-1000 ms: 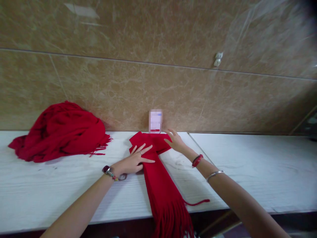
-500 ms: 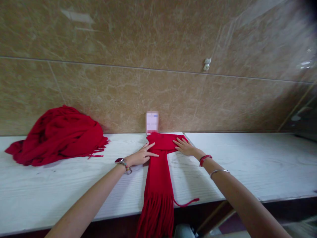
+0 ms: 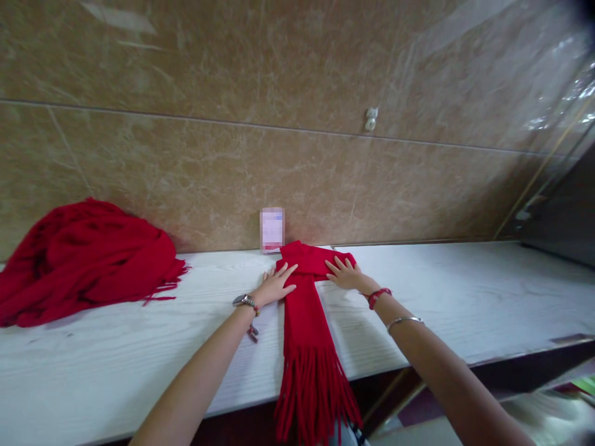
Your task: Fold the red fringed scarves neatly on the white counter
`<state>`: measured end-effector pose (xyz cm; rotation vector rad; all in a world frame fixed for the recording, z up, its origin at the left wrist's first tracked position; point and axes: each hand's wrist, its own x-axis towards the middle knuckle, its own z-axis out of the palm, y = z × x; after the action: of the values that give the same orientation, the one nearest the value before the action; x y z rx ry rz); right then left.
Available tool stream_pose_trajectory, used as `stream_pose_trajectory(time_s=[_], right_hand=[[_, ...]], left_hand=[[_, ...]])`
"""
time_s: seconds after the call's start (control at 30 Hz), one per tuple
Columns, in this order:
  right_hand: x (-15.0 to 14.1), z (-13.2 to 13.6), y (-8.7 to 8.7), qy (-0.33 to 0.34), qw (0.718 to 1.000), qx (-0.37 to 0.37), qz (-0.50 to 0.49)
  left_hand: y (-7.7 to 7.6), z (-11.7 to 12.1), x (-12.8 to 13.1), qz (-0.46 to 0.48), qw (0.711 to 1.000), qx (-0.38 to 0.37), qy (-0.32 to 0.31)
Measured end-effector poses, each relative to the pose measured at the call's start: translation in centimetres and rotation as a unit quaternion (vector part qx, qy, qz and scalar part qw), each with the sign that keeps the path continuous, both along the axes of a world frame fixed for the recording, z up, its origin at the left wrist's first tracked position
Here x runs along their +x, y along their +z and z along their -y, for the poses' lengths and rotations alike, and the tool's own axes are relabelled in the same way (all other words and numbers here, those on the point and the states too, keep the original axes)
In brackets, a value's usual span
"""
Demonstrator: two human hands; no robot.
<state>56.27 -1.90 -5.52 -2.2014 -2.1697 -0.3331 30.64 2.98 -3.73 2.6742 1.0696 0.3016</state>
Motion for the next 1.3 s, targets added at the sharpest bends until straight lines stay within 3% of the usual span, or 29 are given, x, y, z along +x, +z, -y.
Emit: stream_pose_trajectory(time_s=[0.07, 0.2, 0.47, 0.6, 0.73, 0.83, 0.97, 1.07, 1.17, 1.3], right_hand=[[-1.2, -0.2, 0.8, -0.021, 1.0, 0.004, -0.022], [-3.3, -0.2, 1.5, 0.092, 0.994, -0.002, -0.061], [-3.3, 0.5, 0.2, 0.137, 0.986, -0.051, -0.077], [-3.0, 0.6, 0.6, 0.15, 0.98, -0.04, -0.12], [-2.2, 0.8, 0.8, 0.142, 0.986, -0.021, -0.087], [-1.4, 0.7, 0.6, 0.092, 0.995, -0.014, -0.048], [0.0, 0.2, 0.2, 0.08, 0.996, 0.007, -0.039], [0.8, 0.0, 0.1, 0.076, 0.993, 0.041, -0.085], [1.0, -0.1, 0.1, 0.116, 0.98, 0.04, -0.154], [-0.5, 0.3, 1.0, 0.145, 0.964, 0.009, -0.224]], left_hand=[[-0.7, -0.3, -0.6, 0.021, 1.0, -0.009, 0.003], [-1.3, -0.7, -1.8, 0.028, 0.999, -0.011, 0.017], [0.0, -0.6, -2.5, -0.095, 0.993, -0.064, 0.035], [0.5, 0.7, -1.7, -0.007, 0.996, 0.0, 0.085], [0.4, 1.6, -0.8, 0.073, 0.982, 0.056, 0.163], [-0.2, 1.3, -0.6, 0.048, 0.99, 0.063, 0.119], [-0.3, 1.7, -0.3, 0.047, 0.997, 0.061, -0.019], [0.4, 2.7, 0.2, 0.049, 0.99, 0.08, -0.105], [0.6, 2.9, 0.5, 0.073, 0.984, 0.119, -0.113], [-0.2, 1.4, -0.2, 0.087, 0.986, 0.137, -0.045]])
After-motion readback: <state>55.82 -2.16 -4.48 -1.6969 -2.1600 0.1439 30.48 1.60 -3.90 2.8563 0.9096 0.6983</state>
